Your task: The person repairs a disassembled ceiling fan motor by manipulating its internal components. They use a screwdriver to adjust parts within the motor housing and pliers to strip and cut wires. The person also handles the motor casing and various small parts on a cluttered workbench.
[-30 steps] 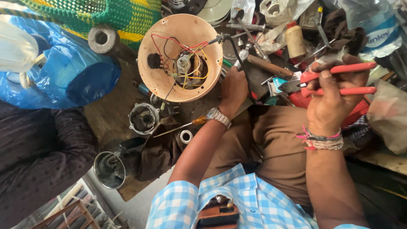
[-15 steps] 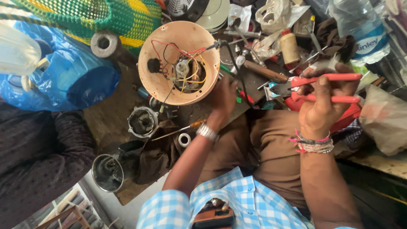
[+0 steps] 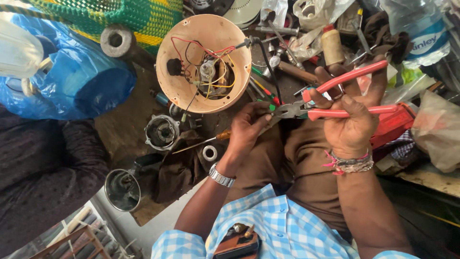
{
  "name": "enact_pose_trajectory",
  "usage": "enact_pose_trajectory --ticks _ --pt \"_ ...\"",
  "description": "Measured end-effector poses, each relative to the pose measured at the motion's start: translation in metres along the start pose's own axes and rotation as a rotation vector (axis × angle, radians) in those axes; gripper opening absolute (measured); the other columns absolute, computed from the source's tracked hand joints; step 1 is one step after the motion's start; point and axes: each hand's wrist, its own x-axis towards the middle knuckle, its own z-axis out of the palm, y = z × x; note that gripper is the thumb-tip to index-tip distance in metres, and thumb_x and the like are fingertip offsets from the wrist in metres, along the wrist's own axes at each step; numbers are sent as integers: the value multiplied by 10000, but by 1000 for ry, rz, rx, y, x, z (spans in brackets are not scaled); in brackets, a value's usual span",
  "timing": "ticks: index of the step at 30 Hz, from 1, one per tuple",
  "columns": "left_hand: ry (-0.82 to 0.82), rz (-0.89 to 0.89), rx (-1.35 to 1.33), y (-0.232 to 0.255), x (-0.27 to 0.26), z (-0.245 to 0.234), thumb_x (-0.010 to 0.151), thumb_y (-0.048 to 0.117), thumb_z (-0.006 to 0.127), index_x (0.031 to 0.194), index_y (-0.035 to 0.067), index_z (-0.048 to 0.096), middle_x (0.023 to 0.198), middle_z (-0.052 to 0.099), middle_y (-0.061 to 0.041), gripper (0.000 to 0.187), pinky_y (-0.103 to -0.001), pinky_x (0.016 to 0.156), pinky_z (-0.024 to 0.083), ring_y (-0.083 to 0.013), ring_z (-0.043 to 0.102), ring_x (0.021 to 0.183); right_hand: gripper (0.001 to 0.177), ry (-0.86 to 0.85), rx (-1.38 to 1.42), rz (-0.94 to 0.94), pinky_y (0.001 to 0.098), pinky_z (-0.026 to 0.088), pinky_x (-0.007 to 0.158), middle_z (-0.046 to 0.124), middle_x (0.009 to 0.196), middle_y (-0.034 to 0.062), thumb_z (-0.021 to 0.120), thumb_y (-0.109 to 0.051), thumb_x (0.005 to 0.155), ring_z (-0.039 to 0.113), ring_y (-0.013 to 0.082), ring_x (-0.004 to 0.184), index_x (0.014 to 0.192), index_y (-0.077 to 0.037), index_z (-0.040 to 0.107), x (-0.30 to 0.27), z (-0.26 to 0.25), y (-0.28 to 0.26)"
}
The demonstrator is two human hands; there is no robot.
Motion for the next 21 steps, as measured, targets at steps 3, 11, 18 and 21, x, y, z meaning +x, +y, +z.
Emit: enact_pose_trajectory --ticks 3,11,18,21 --pt "-37 -7 22 1 0 2 961 -7 680 1284 17 616 1108 679 -34 330 -276 861 583 -107 663 1008 794 -3 10 8 580 587 1029 563 1345 224 593 45 1039 589 419 1325 1637 -302 202 -1 -7 0" --pt "-63 124 354 21 2 4 950 -18 692 1304 38 620 1057 697 -31 365 -240 840 567 -88 666 982 754 9 -36 -15 545 613 995 580 1285 204 593 51 1060 609 401 1244 1631 -284 231 -4 -17 2" --pt "-134 91 365 32 4 1 952 10 712 1298 42 624 1012 701 -31 358 -241 790 563 -75 647 917 739 -8 -63 5 471 628 947 586 1257 196 595 49 1075 628 371 1199 1653 -255 250 -4 -16 -4" --pt "-144 63 392 35 5 -1 944 13 714 1282 44 622 1021 708 -27 351 -241 782 573 -73 654 919 697 -15 -67 9 449 621 914 588 1228 192 592 51 1080 628 355 1169 1619 -237 257 -3 -20 -3"
